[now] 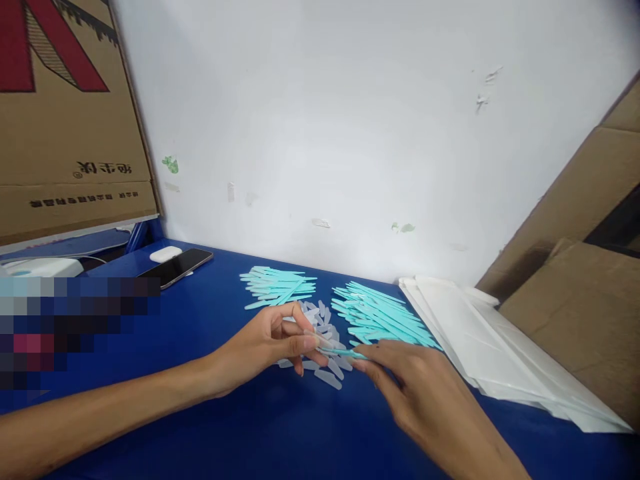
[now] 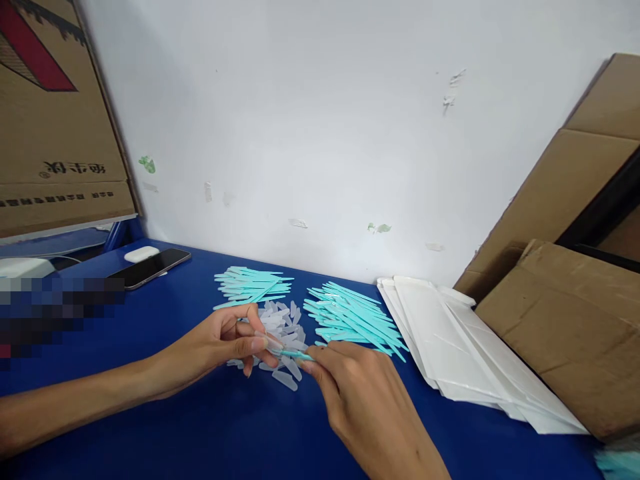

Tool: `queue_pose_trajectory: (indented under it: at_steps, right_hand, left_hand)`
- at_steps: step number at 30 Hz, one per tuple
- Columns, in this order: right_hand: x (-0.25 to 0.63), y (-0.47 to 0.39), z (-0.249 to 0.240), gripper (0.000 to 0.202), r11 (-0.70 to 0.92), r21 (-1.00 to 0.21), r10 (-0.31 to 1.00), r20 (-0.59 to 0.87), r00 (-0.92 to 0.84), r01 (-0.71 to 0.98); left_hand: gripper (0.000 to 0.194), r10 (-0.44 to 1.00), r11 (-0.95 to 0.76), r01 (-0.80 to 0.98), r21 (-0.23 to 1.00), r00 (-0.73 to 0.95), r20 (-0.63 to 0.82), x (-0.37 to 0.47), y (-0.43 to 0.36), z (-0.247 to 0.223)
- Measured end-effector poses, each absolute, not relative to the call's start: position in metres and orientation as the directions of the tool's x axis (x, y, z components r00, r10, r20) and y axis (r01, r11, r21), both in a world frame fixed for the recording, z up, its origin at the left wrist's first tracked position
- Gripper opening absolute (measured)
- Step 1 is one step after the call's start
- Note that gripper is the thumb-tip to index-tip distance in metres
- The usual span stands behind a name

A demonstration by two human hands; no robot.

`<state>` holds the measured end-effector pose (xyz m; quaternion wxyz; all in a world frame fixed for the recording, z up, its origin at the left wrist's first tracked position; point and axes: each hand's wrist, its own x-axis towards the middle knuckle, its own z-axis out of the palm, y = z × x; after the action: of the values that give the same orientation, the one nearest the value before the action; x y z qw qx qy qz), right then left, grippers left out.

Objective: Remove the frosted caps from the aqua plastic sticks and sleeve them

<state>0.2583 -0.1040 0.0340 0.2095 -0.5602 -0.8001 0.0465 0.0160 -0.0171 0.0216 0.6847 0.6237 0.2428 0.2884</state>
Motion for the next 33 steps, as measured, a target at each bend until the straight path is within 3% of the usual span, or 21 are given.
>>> queue_pose_trajectory:
  at_steps: [6, 19, 29, 33]
  right_hand:
    - [0.255, -0.106, 0.038, 0.022, 0.366, -0.351, 0.921, 0.272, -0.28, 0.862]
    - [0.253, -0.106, 0.041, 0.029, 0.397, -0.386, 0.909, 0.294, -0.297, 0.833]
    - [0.237, -0.11, 0.044, 0.029, 0.429, -0.415, 0.9, 0.268, -0.343, 0.802]
    - [0.237, -0.11, 0.043, 0.032, 0.435, -0.363, 0.897, 0.256, -0.36, 0.824]
  left_hand:
    - [0.029, 0.699, -0.067, -0.075, 0.995, 0.708, 0.1, 0.015, -0.017, 0.019]
    - [0.03, 0.691, -0.079, -0.053, 0.995, 0.716, 0.093, 0.018, -0.021, 0.019]
    - [0.026, 0.733, -0.183, 0.03, 0.983, 0.67, 0.116, 0.017, -0.037, 0.023]
    - [0.022, 0.737, -0.375, 0.156, 0.914, 0.647, 0.193, 0.015, -0.035, 0.021]
